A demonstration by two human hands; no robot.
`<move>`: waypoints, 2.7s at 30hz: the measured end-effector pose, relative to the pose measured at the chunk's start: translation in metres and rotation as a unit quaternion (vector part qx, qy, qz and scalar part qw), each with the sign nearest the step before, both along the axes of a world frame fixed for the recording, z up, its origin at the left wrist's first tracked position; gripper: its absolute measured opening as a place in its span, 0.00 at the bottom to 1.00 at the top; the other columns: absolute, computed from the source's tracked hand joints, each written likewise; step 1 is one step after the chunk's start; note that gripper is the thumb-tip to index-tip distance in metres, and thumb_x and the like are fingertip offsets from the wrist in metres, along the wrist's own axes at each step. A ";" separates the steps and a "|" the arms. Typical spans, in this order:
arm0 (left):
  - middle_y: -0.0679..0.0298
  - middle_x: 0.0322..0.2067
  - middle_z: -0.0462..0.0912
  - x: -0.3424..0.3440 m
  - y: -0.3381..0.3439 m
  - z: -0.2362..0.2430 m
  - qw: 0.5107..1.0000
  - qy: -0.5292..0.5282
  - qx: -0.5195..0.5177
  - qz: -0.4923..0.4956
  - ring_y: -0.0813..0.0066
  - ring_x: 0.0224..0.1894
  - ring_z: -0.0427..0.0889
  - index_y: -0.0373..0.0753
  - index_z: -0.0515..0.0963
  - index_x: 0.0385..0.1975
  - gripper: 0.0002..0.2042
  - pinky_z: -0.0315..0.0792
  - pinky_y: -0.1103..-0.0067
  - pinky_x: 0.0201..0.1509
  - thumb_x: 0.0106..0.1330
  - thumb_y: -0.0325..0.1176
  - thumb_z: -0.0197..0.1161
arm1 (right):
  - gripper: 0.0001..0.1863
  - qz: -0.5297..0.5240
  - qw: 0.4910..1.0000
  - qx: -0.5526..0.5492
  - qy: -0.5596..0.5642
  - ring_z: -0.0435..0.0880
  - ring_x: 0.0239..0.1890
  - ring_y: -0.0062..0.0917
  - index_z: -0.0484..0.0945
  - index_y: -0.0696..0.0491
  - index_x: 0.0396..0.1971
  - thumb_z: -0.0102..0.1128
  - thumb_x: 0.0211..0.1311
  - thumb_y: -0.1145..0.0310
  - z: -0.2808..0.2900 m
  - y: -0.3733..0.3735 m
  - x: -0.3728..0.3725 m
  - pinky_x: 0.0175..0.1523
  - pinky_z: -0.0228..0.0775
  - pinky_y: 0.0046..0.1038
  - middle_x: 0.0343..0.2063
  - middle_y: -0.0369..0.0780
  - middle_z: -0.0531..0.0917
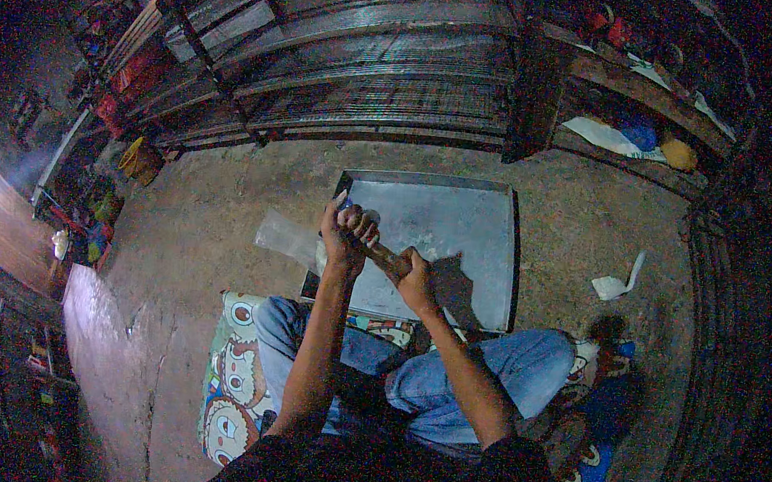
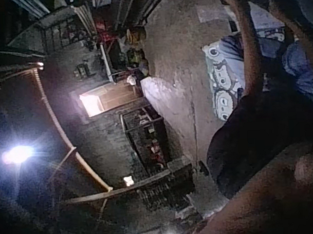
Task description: The person kneads a piece of dough on a metal tray, rolling it out into a long shape and then folding it back together.
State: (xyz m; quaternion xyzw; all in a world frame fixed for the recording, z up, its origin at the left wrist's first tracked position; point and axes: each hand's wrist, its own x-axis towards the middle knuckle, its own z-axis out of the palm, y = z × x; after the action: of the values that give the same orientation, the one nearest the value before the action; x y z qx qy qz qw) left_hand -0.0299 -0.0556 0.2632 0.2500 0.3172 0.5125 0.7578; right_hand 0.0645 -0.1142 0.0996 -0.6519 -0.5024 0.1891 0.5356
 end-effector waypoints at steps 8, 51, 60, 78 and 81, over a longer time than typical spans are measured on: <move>0.69 0.20 0.68 -0.009 0.016 -0.029 0.997 -0.017 0.079 -0.005 0.75 0.24 0.69 0.45 0.67 0.22 0.10 0.64 0.80 0.30 0.60 0.41 0.55 | 0.17 0.023 0.999 -0.024 -0.033 0.79 0.38 0.40 0.73 0.59 0.36 0.66 0.49 0.68 0.019 -0.005 0.002 0.43 0.68 0.34 0.34 0.48 0.80; 0.72 0.14 0.60 -0.025 0.000 -0.049 1.000 -0.017 0.016 -0.006 0.77 0.14 0.61 0.47 0.64 0.22 0.11 0.64 0.78 0.25 0.62 0.43 0.53 | 0.08 0.082 0.996 -0.039 -0.024 0.80 0.22 0.26 0.77 0.59 0.29 0.59 0.45 0.81 -0.101 0.023 0.028 0.26 0.71 0.27 0.21 0.40 0.80; 0.73 0.09 0.58 -0.028 -0.005 -0.054 0.995 -0.080 0.009 -0.063 0.77 0.11 0.59 0.47 0.64 0.18 0.13 0.64 0.77 0.25 0.63 0.41 0.52 | 0.08 0.166 0.977 -0.070 0.117 0.80 0.22 0.21 0.78 0.64 0.31 0.56 0.49 0.82 -0.040 0.015 0.036 0.27 0.72 0.24 0.24 0.41 0.82; 0.61 0.37 0.79 -0.030 0.022 -0.096 0.973 0.136 0.059 -0.177 0.72 0.38 0.79 0.41 0.74 0.35 0.12 0.73 0.76 0.39 0.64 0.43 0.52 | 0.22 0.149 0.986 -0.051 -0.063 0.73 0.20 0.27 0.75 0.60 0.37 0.52 0.61 0.52 -0.097 0.036 0.052 0.29 0.65 0.33 0.19 0.43 0.75; 0.63 0.35 0.80 -0.042 0.018 -0.121 0.915 0.240 0.184 -0.267 0.76 0.36 0.79 0.40 0.76 0.39 0.12 0.73 0.79 0.37 0.63 0.40 0.56 | 0.19 0.128 0.959 -0.018 -0.252 0.74 0.21 0.42 0.76 0.59 0.25 0.52 0.61 0.56 -0.038 0.023 0.047 0.29 0.65 0.38 0.20 0.49 0.78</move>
State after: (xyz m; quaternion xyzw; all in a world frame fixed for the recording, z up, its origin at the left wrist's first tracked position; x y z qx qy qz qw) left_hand -0.0720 -0.0374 0.1425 0.5759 0.3111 0.2648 0.7081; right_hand 0.1120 -0.0909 0.0615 -0.6183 -0.6969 0.0945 0.3507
